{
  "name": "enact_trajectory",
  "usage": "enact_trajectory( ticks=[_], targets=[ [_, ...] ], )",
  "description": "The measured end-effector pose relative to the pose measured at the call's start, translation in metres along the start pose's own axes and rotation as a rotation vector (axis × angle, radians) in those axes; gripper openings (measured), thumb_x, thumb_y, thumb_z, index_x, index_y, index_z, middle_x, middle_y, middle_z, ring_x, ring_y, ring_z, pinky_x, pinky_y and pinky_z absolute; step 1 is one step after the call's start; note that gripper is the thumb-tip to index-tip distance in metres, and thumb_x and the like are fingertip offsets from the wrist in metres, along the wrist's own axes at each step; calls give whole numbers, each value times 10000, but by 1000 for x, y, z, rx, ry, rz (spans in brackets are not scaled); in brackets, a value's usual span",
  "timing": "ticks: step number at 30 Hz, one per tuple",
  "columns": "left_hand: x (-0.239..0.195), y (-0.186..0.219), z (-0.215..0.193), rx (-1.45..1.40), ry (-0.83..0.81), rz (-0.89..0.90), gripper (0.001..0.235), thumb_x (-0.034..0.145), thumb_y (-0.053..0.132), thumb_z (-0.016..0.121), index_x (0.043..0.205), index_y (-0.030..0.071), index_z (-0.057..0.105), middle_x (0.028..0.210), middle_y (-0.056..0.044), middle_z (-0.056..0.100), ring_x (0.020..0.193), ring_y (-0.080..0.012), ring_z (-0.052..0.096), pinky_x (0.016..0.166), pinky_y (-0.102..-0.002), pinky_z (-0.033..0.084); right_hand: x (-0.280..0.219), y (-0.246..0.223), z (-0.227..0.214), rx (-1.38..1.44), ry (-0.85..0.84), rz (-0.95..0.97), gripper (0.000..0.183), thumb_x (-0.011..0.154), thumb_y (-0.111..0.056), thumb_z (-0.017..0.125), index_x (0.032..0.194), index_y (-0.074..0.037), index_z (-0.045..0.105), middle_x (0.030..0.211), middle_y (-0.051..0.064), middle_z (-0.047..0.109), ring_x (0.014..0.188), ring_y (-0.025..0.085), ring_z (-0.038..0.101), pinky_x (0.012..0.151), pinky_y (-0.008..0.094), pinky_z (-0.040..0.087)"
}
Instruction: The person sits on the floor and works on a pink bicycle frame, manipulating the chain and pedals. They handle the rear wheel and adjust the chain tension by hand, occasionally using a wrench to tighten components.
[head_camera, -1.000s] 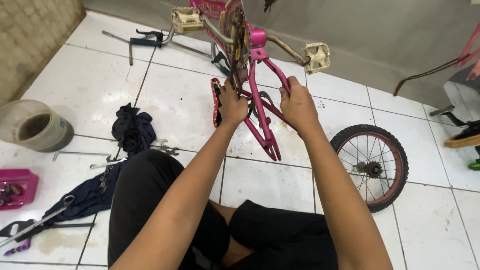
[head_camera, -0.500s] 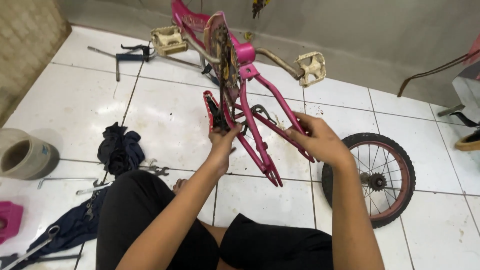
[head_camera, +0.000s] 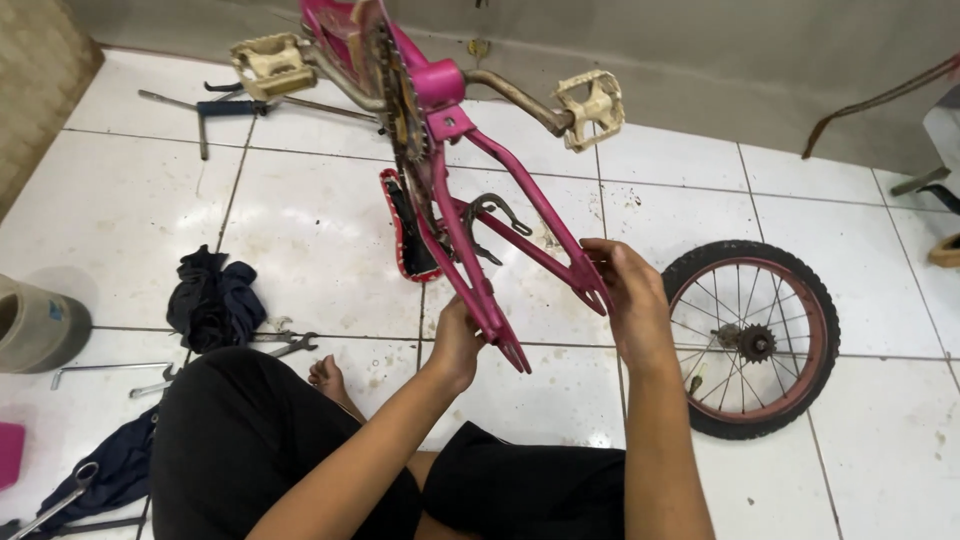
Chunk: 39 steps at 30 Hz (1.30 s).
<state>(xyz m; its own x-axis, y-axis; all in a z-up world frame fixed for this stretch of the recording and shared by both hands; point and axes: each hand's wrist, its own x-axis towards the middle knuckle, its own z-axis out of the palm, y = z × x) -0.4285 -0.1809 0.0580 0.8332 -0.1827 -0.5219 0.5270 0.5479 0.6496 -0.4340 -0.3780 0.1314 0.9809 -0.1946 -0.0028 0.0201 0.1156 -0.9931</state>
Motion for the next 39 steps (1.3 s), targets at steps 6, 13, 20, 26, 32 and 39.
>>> enact_trajectory(
  ticks=[6,13,20,26,32,39],
  targets=[
    [41,-81,9,381,-223,-154,346,852,189,607,1180,82,579,956,-39,576,834,-172,633,716,-276,502,-21,48,-37,-175,127,66,311,975,-147,609,1207,47,681,1034,186,703,964,280,651,816,339,520],
    [49,-123,84,795,-408,-30,337,851,128,604,1182,62,610,1033,-104,623,930,-217,633,795,-335,505,-14,116,-144,-856,409,337,620,883,-252,730,1400,15,518,1320,268,500,1282,459,504,1092,542,400],
    [85,-164,133,867,-339,218,308,867,16,540,1167,62,592,1203,-155,597,1221,-348,582,1004,-445,490,4,149,-152,-979,310,600,895,930,-297,626,1603,9,121,1474,360,388,1399,539,377,1179,647,183],
    [106,-157,125,873,-230,250,312,881,18,539,1180,94,583,1234,-124,605,1289,-315,548,1059,-456,466,17,155,-137,-1137,355,580,784,926,-274,594,1533,68,235,1317,330,499,1251,513,493,1028,556,341],
    [108,-124,107,981,-191,343,494,985,187,561,1420,-2,422,1382,-273,430,1415,-477,339,1186,-604,283,8,142,-90,-966,140,381,622,904,-251,620,1370,118,438,1175,375,604,1055,579,622,919,619,445],
    [123,-89,76,1223,115,338,756,914,360,730,1490,23,376,1336,-228,552,1274,-440,558,1056,-590,437,4,134,-104,-605,384,-61,146,895,-172,671,775,-99,711,602,132,667,546,262,671,521,315,498]
  ],
)
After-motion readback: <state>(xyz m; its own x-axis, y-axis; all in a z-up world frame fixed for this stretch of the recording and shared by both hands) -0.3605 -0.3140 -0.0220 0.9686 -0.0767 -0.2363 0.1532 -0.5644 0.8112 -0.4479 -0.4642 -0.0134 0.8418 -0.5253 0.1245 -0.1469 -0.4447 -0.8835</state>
